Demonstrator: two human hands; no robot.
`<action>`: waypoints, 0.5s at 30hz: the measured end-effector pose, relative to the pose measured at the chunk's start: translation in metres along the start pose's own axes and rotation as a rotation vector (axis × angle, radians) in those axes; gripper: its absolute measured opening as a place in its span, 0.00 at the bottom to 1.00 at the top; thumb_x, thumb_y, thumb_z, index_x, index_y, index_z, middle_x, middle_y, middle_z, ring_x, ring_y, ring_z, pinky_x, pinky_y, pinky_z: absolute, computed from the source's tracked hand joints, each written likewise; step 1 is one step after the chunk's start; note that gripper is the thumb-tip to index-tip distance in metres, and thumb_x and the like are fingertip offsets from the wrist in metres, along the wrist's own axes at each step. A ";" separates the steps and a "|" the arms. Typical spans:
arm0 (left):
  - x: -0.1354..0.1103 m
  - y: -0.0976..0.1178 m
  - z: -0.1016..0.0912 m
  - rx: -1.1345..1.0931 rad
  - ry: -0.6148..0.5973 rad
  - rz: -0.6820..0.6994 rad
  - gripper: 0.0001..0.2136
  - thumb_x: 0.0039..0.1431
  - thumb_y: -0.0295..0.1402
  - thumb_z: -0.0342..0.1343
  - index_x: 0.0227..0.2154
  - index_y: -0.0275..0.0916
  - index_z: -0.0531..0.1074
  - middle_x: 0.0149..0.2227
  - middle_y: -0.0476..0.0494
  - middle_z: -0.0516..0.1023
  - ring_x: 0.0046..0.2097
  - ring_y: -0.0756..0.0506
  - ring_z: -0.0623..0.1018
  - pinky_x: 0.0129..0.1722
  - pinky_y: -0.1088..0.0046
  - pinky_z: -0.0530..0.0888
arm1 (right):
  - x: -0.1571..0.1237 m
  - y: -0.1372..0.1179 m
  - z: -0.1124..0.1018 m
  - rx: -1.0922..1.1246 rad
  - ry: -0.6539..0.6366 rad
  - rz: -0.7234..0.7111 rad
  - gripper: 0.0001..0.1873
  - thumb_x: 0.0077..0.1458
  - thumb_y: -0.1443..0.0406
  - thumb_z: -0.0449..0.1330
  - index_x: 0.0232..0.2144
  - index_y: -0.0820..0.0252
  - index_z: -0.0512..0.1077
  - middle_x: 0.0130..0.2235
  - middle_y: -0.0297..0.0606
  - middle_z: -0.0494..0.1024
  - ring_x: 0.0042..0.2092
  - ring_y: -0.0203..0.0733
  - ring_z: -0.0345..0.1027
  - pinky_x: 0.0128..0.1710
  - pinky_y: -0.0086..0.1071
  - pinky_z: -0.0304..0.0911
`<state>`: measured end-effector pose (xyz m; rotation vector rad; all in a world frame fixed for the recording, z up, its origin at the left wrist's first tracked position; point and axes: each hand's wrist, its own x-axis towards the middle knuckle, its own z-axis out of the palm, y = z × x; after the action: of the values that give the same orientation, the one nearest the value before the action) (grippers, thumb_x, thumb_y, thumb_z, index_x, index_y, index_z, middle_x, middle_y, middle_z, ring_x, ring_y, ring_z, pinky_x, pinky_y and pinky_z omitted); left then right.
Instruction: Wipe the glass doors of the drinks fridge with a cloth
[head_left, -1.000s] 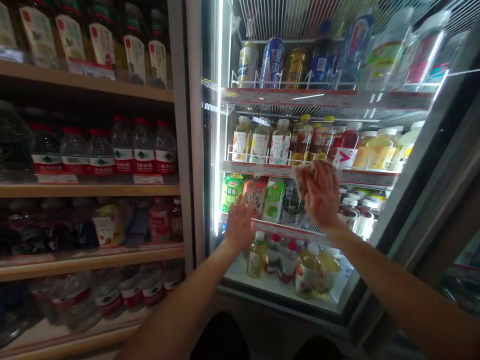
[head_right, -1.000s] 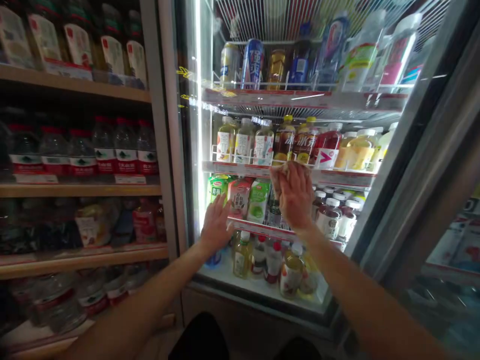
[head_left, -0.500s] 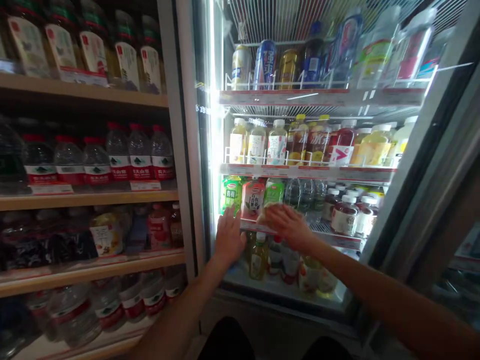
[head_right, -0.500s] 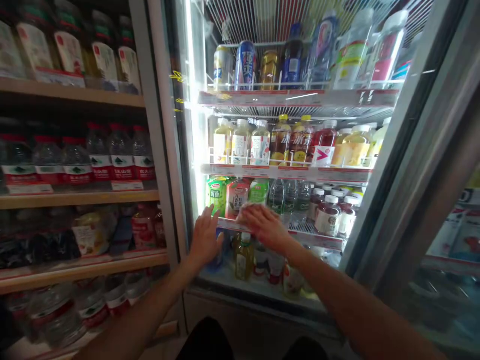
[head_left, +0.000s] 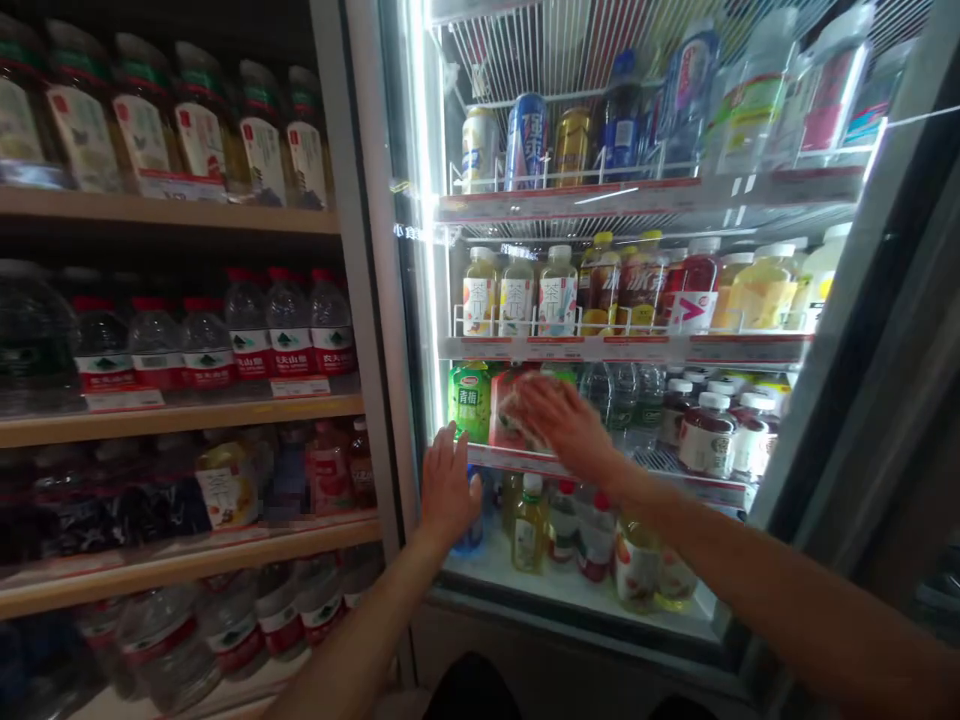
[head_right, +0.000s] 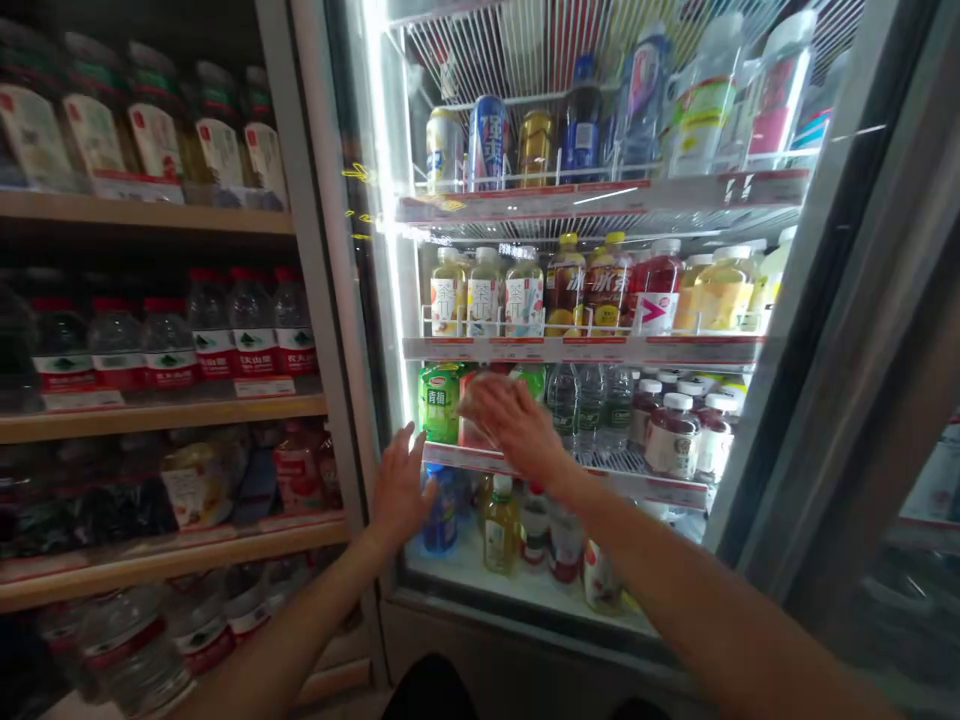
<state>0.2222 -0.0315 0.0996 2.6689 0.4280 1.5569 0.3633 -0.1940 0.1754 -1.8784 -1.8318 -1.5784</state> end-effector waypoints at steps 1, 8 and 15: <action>0.002 0.003 -0.002 -0.045 0.025 -0.013 0.28 0.50 0.25 0.51 0.56 0.35 0.57 0.61 0.33 0.57 0.62 0.35 0.56 0.59 0.50 0.59 | 0.006 0.003 -0.002 -0.032 0.046 0.095 0.25 0.57 0.69 0.51 0.57 0.57 0.59 0.62 0.40 0.57 0.64 0.47 0.44 0.61 0.48 0.44; 0.020 0.074 0.005 -0.642 0.123 -0.008 0.21 0.61 0.30 0.41 0.58 0.38 0.53 0.57 0.36 0.63 0.59 0.45 0.63 0.58 0.60 0.63 | 0.004 0.002 -0.003 -0.017 0.059 0.131 0.20 0.56 0.63 0.55 0.53 0.55 0.65 0.62 0.43 0.57 0.64 0.48 0.44 0.61 0.47 0.44; 0.081 0.147 0.025 -0.467 0.269 0.046 0.23 0.60 0.37 0.47 0.57 0.36 0.57 0.60 0.33 0.58 0.63 0.39 0.55 0.59 0.56 0.60 | -0.052 0.045 -0.039 0.005 0.113 0.164 0.18 0.57 0.59 0.53 0.48 0.56 0.68 0.63 0.48 0.52 0.64 0.52 0.44 0.60 0.54 0.40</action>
<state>0.3145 -0.1497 0.1790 2.1460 -0.0025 1.7719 0.3879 -0.2688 0.1835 -1.8426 -1.5915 -1.5873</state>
